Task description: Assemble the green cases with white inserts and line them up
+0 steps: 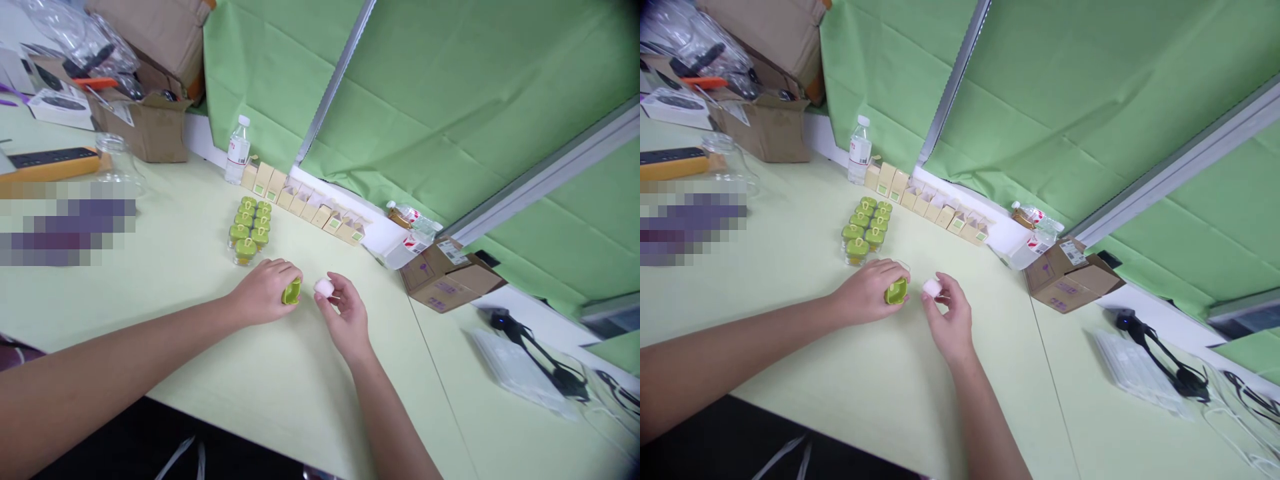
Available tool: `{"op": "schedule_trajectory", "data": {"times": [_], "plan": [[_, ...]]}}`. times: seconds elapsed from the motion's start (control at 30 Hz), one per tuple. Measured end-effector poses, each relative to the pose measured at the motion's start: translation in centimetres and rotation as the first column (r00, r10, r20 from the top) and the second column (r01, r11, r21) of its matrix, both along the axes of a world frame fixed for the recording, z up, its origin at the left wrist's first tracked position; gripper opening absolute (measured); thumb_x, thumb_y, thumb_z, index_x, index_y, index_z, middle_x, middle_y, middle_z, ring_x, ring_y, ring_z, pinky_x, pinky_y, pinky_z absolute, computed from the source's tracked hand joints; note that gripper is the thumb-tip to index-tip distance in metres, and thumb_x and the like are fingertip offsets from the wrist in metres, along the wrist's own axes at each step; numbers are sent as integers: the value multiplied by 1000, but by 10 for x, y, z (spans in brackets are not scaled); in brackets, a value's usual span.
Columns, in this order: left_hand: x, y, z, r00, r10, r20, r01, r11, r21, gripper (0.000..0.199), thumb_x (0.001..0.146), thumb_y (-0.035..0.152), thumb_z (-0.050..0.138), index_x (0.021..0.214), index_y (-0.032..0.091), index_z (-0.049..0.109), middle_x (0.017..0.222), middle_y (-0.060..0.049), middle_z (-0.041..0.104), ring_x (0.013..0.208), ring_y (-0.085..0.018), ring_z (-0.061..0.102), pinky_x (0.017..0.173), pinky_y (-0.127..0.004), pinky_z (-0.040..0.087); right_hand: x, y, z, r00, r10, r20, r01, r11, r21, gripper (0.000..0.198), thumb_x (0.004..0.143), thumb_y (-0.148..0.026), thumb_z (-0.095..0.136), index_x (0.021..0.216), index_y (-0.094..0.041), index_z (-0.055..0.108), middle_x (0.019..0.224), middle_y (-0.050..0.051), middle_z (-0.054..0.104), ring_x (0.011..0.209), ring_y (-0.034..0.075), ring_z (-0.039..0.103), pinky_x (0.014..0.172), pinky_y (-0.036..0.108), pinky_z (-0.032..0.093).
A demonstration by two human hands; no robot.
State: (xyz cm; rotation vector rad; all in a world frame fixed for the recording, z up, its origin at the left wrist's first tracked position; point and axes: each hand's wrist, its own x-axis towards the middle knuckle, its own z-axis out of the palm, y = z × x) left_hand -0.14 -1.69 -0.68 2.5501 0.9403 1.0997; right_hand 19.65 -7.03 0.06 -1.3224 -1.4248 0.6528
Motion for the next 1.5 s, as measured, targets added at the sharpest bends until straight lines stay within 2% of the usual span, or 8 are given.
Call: {"op": "schedule_trajectory", "data": {"times": [0.07,0.17,0.3,0.4,0.57,0.8,1.0,1.5], "plan": [[0,0,0,1000,-2,-2,2,1000,-4,17,82,23,63,97,19,55,98,-3,67,94,-22,61,82,-35,42,-3,-2,4,999,15,-38,-17,999,-41,39,83,-37,71,120,-27,64,118,7,67,102,22,63,90,38,52],[0,1,-1,1000,-4,-13,4,1000,-16,16,82,23,63,97,20,56,97,-3,67,94,-22,62,81,-35,42,-5,-3,10,976,23,-216,-53,990,-131,33,82,-40,72,112,-27,65,106,5,72,95,22,65,89,39,52],[0,1,-1,1000,-5,-19,5,1000,-19,16,82,24,63,96,20,56,98,-3,68,94,-23,63,81,-36,41,-1,-4,15,847,38,-531,-197,949,-246,25,81,-41,73,96,-26,59,98,5,76,87,21,69,82,38,54],[1,1,0,1000,-6,-25,6,1000,-13,16,82,23,63,95,19,56,97,-3,68,94,-22,63,81,-35,41,1,-4,17,806,52,-590,-253,931,-263,27,80,-39,73,94,-25,55,103,7,76,91,23,71,81,37,54],[1,0,1,1000,-11,-28,11,1000,-5,12,82,22,60,94,19,56,92,-3,67,89,-22,63,76,-34,39,-7,-8,20,864,141,-483,-291,923,-251,33,79,-40,77,97,-27,52,101,4,75,100,24,69,85,39,53],[1,-1,2,995,31,-95,-30,999,11,15,82,26,62,93,18,55,90,-5,67,82,-23,63,71,-35,36,-25,-14,14,923,235,-306,-308,926,-218,38,81,-45,75,100,-28,47,90,0,74,79,17,64,76,31,49],[2,-5,5,985,54,-162,-48,998,39,20,83,30,63,96,18,55,90,-5,68,81,-23,63,71,-38,35,-29,-15,5,933,264,-244,-318,923,-218,30,89,-41,67,104,-28,44,99,1,73,80,16,62,75,29,45],[3,-7,5,969,14,-245,-19,1000,-16,17,78,26,62,91,18,54,85,-5,66,79,-24,62,68,-37,34,-26,-20,13,976,210,65,-194,963,-188,22,87,-36,68,100,-26,53,94,2,76,84,19,67,79,33,50]]}}
